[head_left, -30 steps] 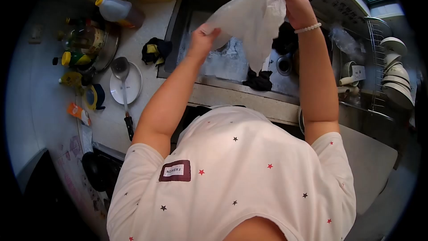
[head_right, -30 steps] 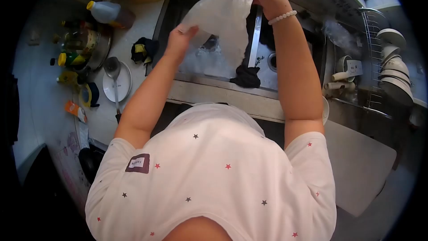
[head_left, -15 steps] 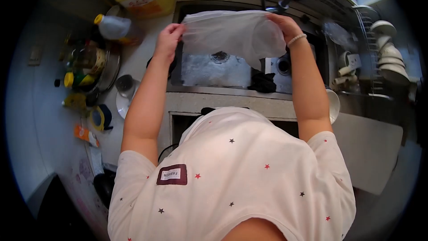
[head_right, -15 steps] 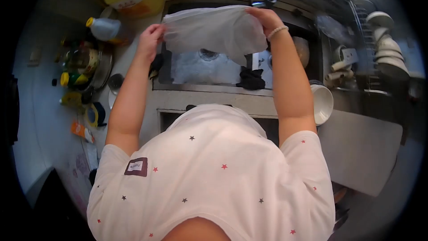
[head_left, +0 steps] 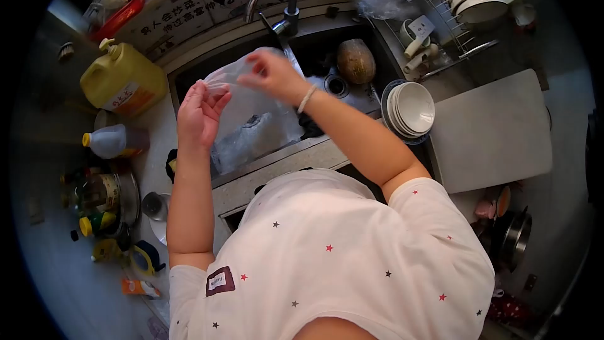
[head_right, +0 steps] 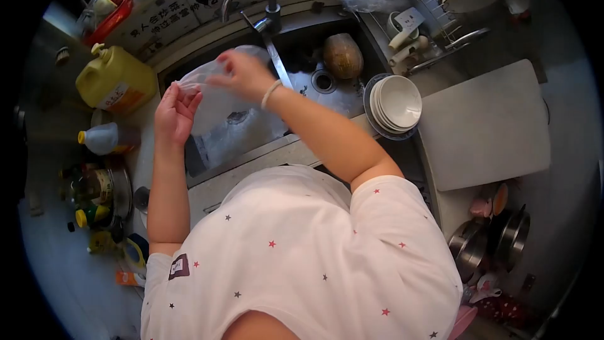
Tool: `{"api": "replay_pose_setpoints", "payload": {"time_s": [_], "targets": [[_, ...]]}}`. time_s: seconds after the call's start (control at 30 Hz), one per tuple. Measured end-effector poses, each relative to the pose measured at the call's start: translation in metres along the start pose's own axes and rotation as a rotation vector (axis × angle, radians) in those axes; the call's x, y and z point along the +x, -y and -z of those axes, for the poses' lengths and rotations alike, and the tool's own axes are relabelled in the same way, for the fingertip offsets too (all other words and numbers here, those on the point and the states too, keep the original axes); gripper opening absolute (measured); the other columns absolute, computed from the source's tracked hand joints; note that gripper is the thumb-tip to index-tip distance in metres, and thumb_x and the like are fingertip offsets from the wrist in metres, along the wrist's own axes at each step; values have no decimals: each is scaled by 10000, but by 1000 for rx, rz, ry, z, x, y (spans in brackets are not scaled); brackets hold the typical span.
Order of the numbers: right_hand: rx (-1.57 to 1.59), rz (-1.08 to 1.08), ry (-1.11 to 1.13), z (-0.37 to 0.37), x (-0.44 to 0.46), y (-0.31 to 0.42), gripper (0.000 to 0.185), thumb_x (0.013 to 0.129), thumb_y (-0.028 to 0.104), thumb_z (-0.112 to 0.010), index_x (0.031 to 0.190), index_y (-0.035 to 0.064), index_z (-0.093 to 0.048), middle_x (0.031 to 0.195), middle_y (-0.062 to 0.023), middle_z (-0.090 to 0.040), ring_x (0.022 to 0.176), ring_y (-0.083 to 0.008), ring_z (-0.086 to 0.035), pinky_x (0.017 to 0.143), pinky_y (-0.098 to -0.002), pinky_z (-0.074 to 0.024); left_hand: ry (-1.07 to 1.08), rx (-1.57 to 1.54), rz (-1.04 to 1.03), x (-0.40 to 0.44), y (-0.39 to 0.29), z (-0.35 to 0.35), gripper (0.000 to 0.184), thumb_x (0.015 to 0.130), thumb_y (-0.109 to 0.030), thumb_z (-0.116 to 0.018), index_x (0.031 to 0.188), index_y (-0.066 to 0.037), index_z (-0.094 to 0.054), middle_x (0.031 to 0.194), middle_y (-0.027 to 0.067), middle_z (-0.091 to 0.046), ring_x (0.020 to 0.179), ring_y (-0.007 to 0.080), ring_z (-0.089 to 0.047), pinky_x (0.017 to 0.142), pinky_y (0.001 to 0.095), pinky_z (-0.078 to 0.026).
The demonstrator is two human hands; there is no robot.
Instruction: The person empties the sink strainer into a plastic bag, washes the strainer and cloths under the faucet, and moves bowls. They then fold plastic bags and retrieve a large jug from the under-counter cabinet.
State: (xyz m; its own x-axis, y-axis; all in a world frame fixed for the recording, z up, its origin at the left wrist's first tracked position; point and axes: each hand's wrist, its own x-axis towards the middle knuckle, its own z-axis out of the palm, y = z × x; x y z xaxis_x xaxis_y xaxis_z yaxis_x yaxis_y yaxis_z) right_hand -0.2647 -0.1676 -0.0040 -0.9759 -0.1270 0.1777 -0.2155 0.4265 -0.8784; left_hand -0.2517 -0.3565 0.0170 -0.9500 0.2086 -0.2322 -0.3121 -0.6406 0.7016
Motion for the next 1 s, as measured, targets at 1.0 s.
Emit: {"api": "replay_pose_setpoints", "payload": {"time_s": [1.0], "targets": [[-50, -602, 712, -72, 3, -78, 322, 678, 155, -644, 952, -4, -590, 873, -104, -606, 826, -229, -572, 760, -313, -444, 106, -320, 204, -10, 34, 183, 224, 810, -45, -499, 1031, -8, -513, 981, 113, -553, 897, 204, -535, 817, 367, -436]]}}
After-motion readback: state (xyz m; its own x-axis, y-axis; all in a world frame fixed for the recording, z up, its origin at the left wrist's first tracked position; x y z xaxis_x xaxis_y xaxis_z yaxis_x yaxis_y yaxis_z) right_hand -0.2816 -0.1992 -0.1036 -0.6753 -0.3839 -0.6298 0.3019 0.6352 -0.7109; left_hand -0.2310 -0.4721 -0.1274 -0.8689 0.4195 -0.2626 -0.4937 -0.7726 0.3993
